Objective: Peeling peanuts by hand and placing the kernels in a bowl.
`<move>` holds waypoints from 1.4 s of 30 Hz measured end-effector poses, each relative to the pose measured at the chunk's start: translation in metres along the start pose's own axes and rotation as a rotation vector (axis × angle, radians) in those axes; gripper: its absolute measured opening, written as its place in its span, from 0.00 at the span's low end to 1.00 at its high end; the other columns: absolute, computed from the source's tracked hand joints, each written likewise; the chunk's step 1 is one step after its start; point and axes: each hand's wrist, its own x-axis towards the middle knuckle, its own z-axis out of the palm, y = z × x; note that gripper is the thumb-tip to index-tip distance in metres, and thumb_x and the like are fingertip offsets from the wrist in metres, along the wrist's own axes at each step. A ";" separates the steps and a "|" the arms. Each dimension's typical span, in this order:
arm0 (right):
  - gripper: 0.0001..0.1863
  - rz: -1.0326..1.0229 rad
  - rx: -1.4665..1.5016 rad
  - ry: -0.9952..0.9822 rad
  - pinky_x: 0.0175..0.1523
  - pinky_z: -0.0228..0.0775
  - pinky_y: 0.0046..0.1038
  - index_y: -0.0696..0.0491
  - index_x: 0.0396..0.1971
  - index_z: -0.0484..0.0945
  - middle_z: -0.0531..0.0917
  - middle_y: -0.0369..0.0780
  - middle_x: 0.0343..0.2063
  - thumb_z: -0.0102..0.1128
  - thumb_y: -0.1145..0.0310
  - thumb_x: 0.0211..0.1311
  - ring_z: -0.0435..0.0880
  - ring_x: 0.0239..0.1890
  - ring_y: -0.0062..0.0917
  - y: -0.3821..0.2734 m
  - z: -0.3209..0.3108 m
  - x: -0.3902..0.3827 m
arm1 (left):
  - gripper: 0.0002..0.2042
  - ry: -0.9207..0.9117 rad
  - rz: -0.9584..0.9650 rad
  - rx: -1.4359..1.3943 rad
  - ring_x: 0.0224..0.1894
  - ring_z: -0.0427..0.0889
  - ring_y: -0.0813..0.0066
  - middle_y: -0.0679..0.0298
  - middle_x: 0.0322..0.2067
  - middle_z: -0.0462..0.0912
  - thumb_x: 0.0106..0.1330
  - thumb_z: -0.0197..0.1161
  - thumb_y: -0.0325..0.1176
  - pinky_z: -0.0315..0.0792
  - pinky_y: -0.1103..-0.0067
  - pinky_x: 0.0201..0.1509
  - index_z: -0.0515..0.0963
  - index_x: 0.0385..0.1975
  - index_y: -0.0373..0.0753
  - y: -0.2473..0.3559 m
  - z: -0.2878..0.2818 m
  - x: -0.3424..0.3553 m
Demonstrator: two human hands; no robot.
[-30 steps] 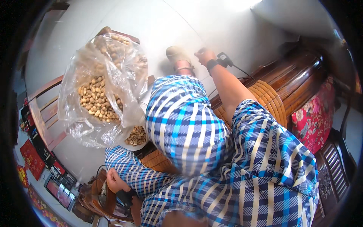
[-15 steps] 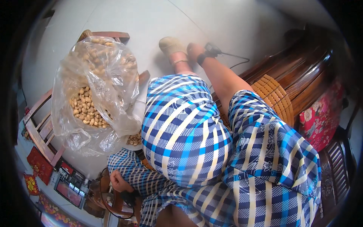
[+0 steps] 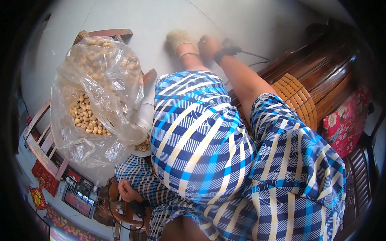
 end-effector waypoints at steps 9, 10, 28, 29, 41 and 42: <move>0.08 -0.048 -0.021 0.009 0.38 0.74 0.29 0.57 0.34 0.80 0.84 0.45 0.29 0.56 0.70 0.57 0.84 0.31 0.31 0.020 0.006 0.000 | 0.05 0.032 0.036 -0.002 0.25 0.73 0.83 0.64 0.26 0.81 0.62 0.60 0.26 0.68 0.86 0.30 0.80 0.34 0.32 0.007 0.003 -0.002; 0.08 -0.048 -0.020 0.008 0.38 0.74 0.29 0.57 0.34 0.80 0.84 0.45 0.29 0.56 0.70 0.57 0.84 0.31 0.31 0.022 0.008 0.001 | 0.05 0.033 0.030 -0.001 0.24 0.72 0.83 0.65 0.25 0.80 0.62 0.60 0.26 0.68 0.86 0.29 0.80 0.34 0.32 0.009 0.003 -0.002; 0.16 -0.027 -0.098 -0.111 0.52 0.70 0.35 0.52 0.43 0.80 0.81 0.49 0.41 0.51 0.70 0.55 0.80 0.47 0.41 0.004 0.006 0.015 | 0.05 0.022 0.012 -0.020 0.26 0.70 0.85 0.67 0.27 0.78 0.64 0.59 0.26 0.65 0.87 0.31 0.79 0.32 0.31 0.015 0.016 0.000; 0.16 -0.025 -0.096 -0.112 0.52 0.70 0.35 0.52 0.43 0.80 0.81 0.49 0.41 0.51 0.70 0.55 0.80 0.47 0.41 0.000 0.004 0.013 | 0.05 0.021 0.012 -0.018 0.26 0.70 0.85 0.67 0.27 0.78 0.64 0.59 0.26 0.65 0.87 0.31 0.79 0.32 0.31 0.015 0.015 0.000; 0.19 0.118 0.030 -0.063 0.55 0.69 0.32 0.52 0.45 0.80 0.82 0.48 0.42 0.53 0.72 0.51 0.79 0.50 0.37 -0.003 0.013 0.008 | 0.05 0.001 -0.030 -0.031 0.28 0.75 0.80 0.63 0.28 0.81 0.61 0.60 0.25 0.70 0.84 0.34 0.79 0.34 0.31 -0.005 0.011 -0.001; 0.19 0.118 0.056 -0.052 0.55 0.69 0.32 0.52 0.44 0.80 0.82 0.48 0.42 0.53 0.71 0.51 0.79 0.50 0.37 -0.003 0.014 0.008 | 0.05 0.003 -0.026 -0.023 0.28 0.75 0.80 0.63 0.28 0.81 0.62 0.60 0.25 0.70 0.84 0.34 0.79 0.34 0.31 -0.006 0.011 -0.001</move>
